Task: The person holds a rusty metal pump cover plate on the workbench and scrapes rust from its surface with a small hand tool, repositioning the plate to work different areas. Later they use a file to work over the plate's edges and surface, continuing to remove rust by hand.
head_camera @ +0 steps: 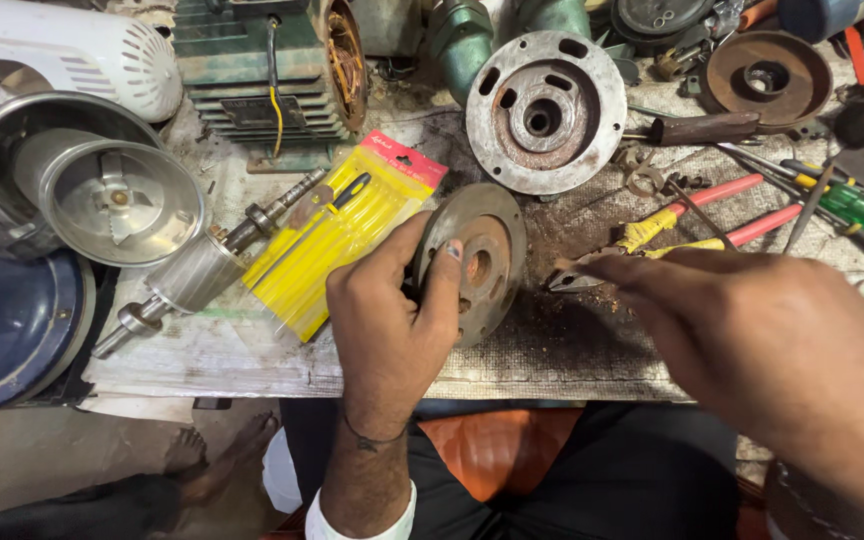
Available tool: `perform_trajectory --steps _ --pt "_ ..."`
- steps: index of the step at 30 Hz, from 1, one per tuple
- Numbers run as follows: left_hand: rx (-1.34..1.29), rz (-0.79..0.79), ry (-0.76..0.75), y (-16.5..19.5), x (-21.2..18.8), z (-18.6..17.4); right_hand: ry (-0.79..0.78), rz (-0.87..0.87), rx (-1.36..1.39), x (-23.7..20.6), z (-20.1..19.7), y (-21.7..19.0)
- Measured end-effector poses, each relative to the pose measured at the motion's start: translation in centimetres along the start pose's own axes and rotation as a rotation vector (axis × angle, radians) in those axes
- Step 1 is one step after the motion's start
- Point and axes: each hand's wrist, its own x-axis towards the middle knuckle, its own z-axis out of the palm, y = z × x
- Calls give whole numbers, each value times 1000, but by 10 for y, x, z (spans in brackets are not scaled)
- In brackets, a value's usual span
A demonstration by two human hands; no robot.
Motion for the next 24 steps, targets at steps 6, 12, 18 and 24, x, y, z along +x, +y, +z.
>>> perform_trajectory --steps 6,12,18,24 --pt "-68 29 -67 9 -3 6 48 -168 68 7 17 -21" --pt "-312 -11 -249 12 -2 17 106 -79 -55 13 21 -28" --pt "-363 -67 -253 5 -4 21 -9 -122 -67 17 18 -40" --pt "-417 -131 -273 -7 -3 23 82 -76 -61 16 16 -44"
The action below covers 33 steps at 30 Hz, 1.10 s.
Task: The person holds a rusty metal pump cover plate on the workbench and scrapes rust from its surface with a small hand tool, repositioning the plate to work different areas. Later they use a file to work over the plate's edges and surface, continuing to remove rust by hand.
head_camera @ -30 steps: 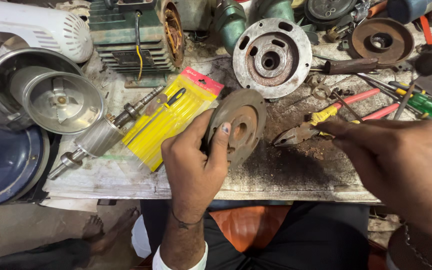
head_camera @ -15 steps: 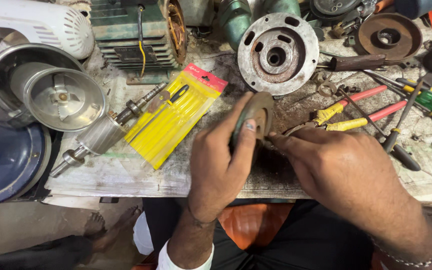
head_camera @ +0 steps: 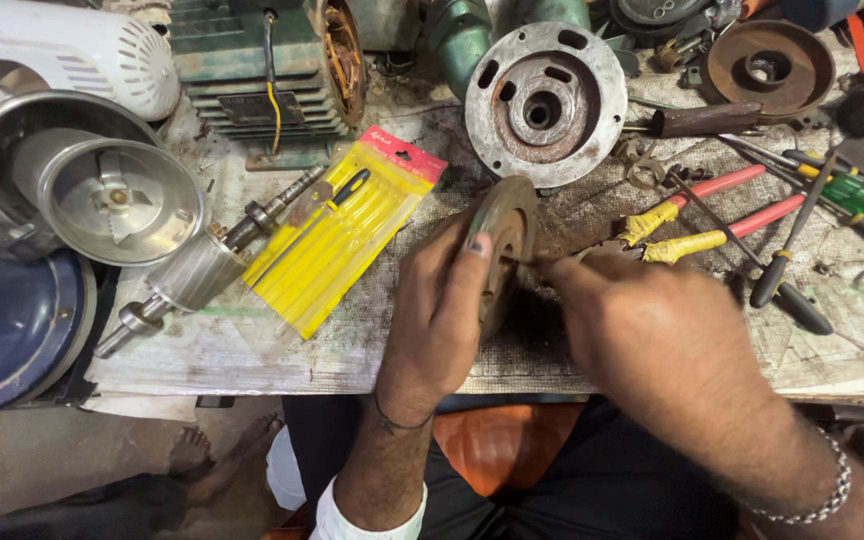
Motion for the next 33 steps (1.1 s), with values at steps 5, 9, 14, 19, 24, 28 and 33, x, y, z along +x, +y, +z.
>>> perform_trajectory --steps 5,9,14,19,24,28,33 --pt "-79 128 -92 0 -2 -3 -58 -9 33 -3 5 6" --pt "-60 -56 -104 3 0 0 -26 1 -89 -8 8 15" --pt "-31 -39 -80 7 0 4 -85 16 -29 -8 10 18" --pt "76 -5 34 9 0 7 -131 -11 29 -7 10 15" --pt "186 -73 67 9 -2 -8 -82 -55 56 -8 14 7" --pt "161 53 33 11 -4 -16 -78 -29 180 -2 16 2" --pt "3 230 9 8 1 -18 -157 15 171 2 14 1"
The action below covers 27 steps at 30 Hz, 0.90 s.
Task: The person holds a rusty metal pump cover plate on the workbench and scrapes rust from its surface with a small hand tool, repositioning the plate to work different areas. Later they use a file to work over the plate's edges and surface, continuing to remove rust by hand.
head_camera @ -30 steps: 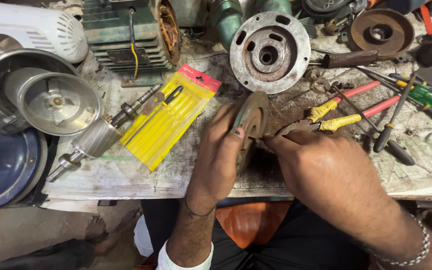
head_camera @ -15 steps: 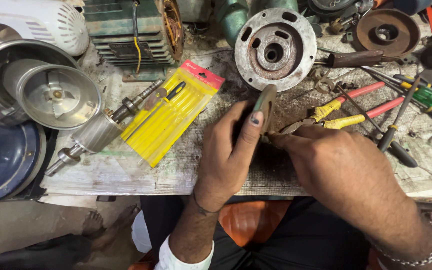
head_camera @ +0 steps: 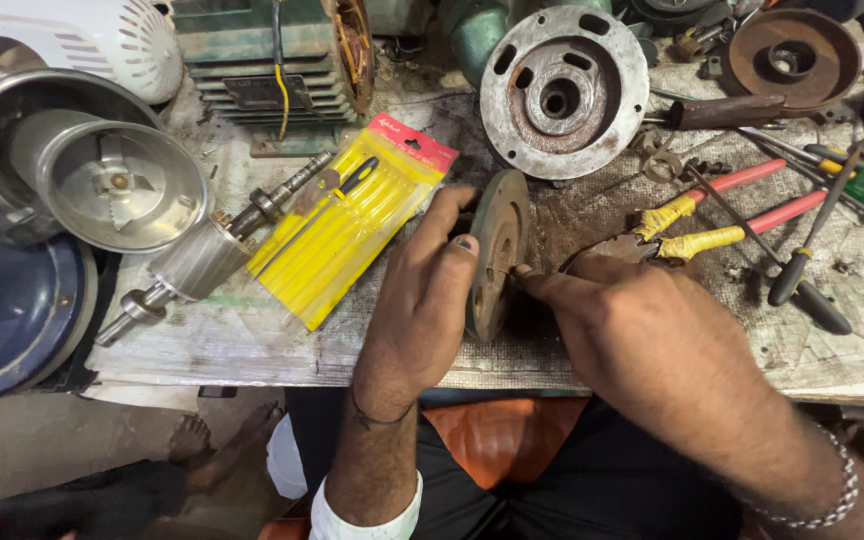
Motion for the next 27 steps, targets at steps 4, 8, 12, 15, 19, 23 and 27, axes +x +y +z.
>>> perform_trajectory --steps 4,8,12,15,19,23,27 --pt "21 -294 35 -8 0 9 84 -15 28 -3 5 0" --pt "4 -259 55 -14 -3 10 25 41 -133 -4 9 -6" --pt "-14 -202 47 -10 -6 7 -24 30 -47 -4 -8 -7" --pt "105 -235 -23 -5 -6 7 87 -80 169 -2 -12 -2" --pt "74 -252 0 -3 -3 5 40 17 -49 -8 12 0" --pt "71 -230 11 -6 -4 5 123 -12 -145 -21 32 -5" --pt "34 -264 28 -7 -4 6 194 -136 -252 -18 26 -19"
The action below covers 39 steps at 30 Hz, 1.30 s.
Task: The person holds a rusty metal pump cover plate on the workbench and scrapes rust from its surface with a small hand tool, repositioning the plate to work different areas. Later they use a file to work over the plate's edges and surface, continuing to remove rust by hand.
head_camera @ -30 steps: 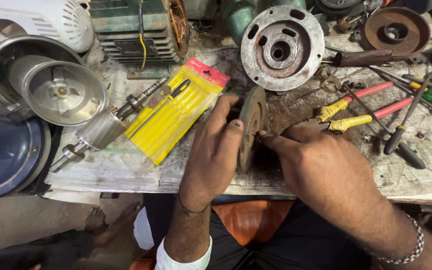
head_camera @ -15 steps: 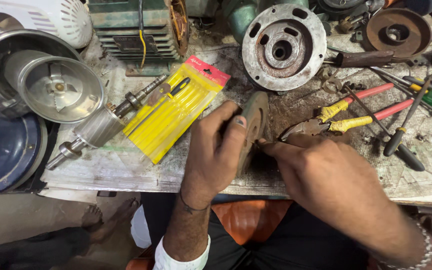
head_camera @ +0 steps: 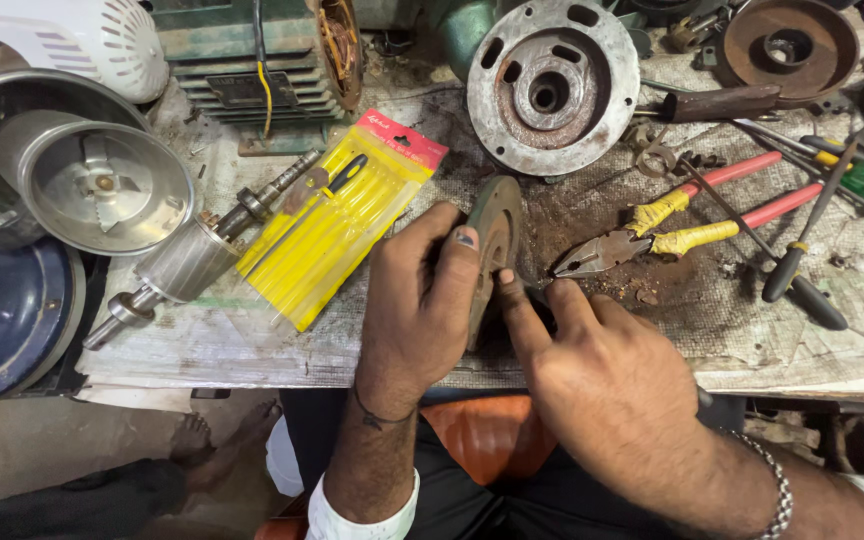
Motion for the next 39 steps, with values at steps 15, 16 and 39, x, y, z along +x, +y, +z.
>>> perform_trajectory --steps 15,16,39 --pt "68 44 -21 7 1 1 -98 149 58 3 -7 6" --pt "61 37 -22 6 1 1 -85 136 79 4 -9 7" --pt "10 -98 -84 10 -3 -14 -179 127 61 0 -12 26"
